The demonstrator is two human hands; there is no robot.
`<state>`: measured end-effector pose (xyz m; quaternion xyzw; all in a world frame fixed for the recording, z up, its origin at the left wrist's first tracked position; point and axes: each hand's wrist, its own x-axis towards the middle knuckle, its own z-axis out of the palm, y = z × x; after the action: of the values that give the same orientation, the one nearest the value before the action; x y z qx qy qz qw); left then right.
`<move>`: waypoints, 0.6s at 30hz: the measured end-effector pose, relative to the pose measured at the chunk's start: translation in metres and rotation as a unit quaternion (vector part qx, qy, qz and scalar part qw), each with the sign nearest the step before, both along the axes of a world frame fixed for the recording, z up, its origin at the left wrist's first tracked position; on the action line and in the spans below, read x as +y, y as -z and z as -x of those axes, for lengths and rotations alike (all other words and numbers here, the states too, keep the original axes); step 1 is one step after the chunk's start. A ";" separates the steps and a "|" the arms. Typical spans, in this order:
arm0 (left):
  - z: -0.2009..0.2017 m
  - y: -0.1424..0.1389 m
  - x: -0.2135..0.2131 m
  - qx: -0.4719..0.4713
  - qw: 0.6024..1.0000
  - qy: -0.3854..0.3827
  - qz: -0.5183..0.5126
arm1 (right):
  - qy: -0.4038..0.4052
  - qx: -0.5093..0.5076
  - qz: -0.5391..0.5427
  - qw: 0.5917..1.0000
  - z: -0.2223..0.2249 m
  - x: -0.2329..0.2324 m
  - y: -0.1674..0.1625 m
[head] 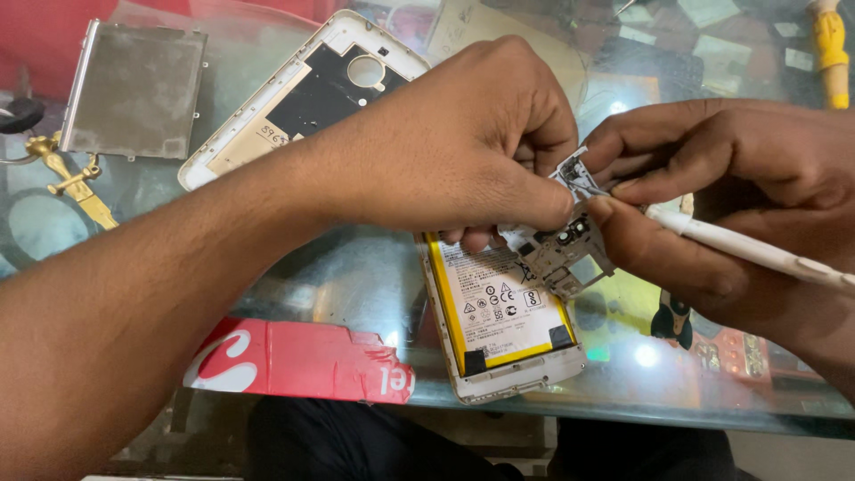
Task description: The person uses a small screwdriver to remove screws from a metal bracket attached to a smartphone's internal assembly. They lift the bracket away from the motherboard and battery, then continue unscrewing fasteners from the bracket itself.
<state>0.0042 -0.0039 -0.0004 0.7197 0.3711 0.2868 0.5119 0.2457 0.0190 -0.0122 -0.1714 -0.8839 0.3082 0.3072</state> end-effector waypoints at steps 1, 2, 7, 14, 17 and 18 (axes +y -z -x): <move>-0.001 0.001 0.000 -0.002 1.000 -0.002 -0.006 | -0.005 0.000 -0.005 1.000 0.001 0.001 0.000; -0.001 0.001 0.000 -0.003 1.000 -0.004 -0.013 | -0.018 -0.007 -0.015 1.000 0.002 0.005 -0.001; -0.003 0.003 0.001 0.004 0.999 -0.022 -0.031 | 0.069 -0.122 0.161 0.977 0.000 0.012 0.006; -0.004 0.002 -0.001 0.009 0.999 -0.034 -0.007 | 0.020 -0.073 -0.120 0.990 0.002 0.004 -0.001; -0.004 0.002 -0.001 0.003 0.999 -0.039 0.000 | 0.050 -0.106 -0.046 0.992 0.014 0.001 -0.003; -0.004 0.002 -0.001 0.000 0.999 -0.041 -0.001 | 0.064 -0.119 -0.012 0.991 0.016 0.000 -0.003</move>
<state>0.0082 -0.0045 -0.0020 0.7045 0.4004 0.3082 0.4985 0.2297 0.0195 -0.0091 -0.2589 -0.9052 0.2545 0.2207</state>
